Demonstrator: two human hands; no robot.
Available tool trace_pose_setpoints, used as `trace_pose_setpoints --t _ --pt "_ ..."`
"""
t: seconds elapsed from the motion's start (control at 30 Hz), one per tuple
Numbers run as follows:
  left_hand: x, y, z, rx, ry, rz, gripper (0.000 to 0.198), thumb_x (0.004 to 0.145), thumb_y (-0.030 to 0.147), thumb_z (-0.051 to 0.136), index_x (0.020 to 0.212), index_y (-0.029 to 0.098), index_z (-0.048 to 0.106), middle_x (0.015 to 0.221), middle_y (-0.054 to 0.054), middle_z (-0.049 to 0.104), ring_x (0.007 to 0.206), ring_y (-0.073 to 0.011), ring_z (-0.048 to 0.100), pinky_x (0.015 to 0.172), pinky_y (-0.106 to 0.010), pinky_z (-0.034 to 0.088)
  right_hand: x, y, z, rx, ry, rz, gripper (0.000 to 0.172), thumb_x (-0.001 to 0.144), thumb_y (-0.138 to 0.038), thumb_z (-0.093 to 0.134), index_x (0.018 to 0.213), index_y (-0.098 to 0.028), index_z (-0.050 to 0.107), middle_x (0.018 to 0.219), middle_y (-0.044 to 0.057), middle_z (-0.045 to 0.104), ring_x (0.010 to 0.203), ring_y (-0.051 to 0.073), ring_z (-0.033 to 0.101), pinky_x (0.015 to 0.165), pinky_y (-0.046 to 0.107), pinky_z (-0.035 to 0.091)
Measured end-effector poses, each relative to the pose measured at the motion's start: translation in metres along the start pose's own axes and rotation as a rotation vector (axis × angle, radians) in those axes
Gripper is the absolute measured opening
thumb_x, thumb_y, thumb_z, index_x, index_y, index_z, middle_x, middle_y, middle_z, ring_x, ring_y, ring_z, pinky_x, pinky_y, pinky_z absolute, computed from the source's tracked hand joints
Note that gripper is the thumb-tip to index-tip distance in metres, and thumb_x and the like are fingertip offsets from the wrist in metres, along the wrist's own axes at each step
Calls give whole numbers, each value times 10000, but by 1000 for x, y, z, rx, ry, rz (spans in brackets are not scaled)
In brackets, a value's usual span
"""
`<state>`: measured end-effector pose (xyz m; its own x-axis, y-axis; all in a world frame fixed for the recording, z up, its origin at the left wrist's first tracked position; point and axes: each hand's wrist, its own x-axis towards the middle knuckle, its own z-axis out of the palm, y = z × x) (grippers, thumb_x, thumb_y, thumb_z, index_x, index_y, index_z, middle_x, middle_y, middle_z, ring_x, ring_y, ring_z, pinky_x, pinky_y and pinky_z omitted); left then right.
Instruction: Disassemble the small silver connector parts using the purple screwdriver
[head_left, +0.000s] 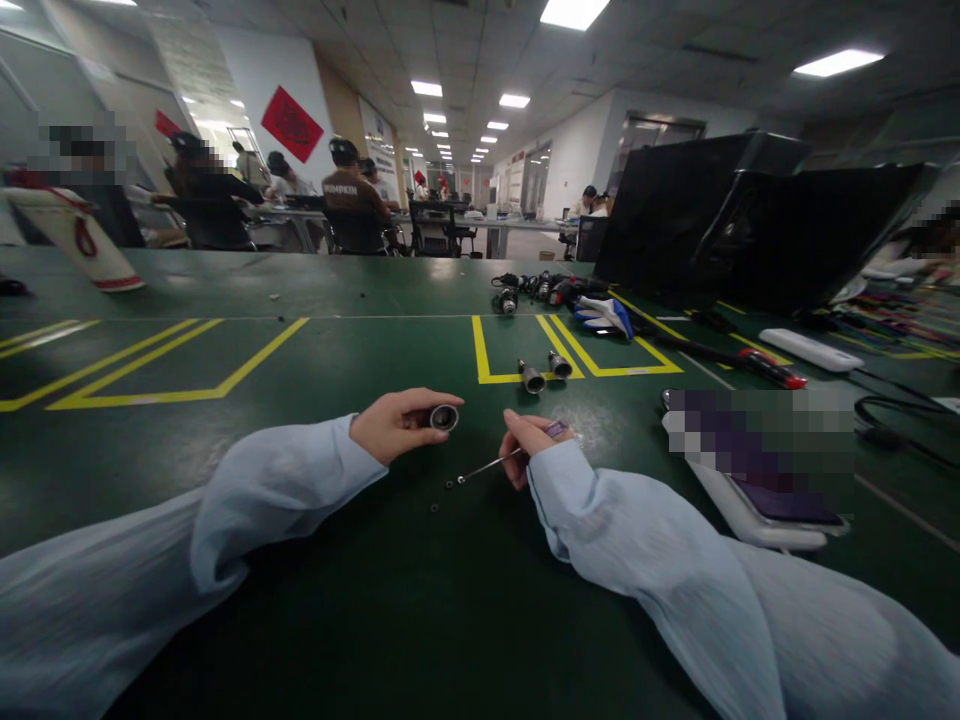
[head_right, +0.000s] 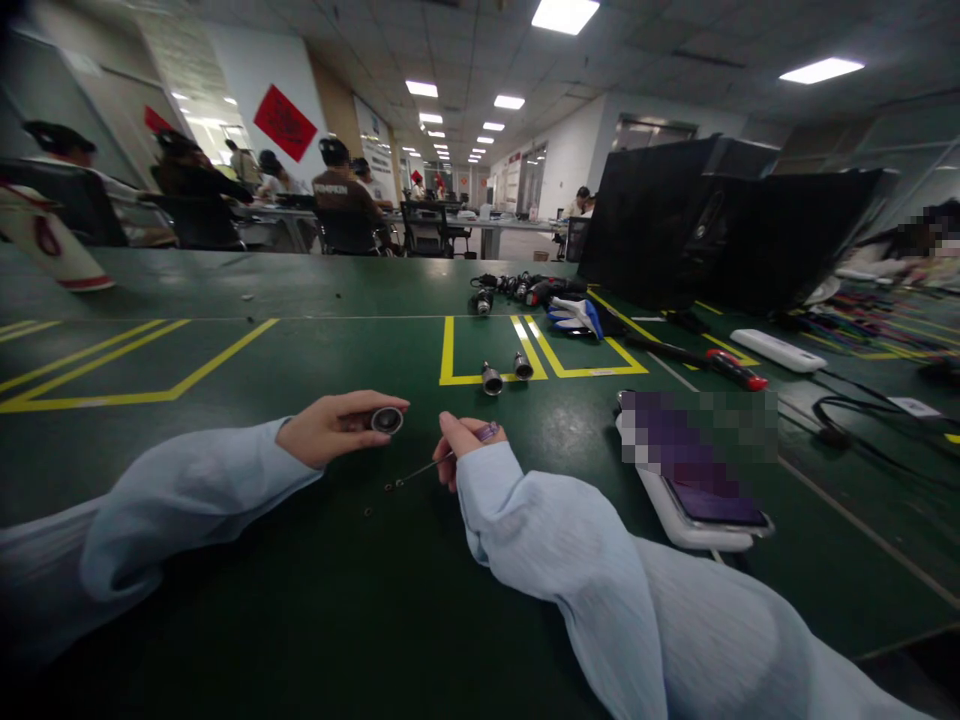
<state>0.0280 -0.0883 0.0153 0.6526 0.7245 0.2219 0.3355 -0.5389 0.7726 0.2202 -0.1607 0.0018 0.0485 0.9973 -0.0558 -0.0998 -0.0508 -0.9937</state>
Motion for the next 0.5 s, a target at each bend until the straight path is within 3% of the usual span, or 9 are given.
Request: trace_pose_setpoints --t 0.17,0.3,0.5 --pt "-6 5 11 -255 82 -197 458 600 190 670 1041 128 568 1022 -82 635 933 -206 601 886 -420 450 -3 2 5 89 -31 -222 367 698 -491 534 551 -154 533 419 -20 535 367 80 486 394 201 414" --pt "-8 12 16 -306 151 -198 432 556 176 702 973 121 600 996 -75 643 930 -214 604 907 -423 441 -6 6 8 -182 33 -454 291 759 -394 504 595 -162 565 525 10 582 476 101 536 502 232 438" --pt "-10 24 19 -276 238 -167 351 558 190 686 894 106 631 975 -84 641 887 -214 615 863 -394 478 -11 6 7 -542 32 -656 239 789 -306 477 619 -172 581 578 7 582 543 105 532 550 224 411"
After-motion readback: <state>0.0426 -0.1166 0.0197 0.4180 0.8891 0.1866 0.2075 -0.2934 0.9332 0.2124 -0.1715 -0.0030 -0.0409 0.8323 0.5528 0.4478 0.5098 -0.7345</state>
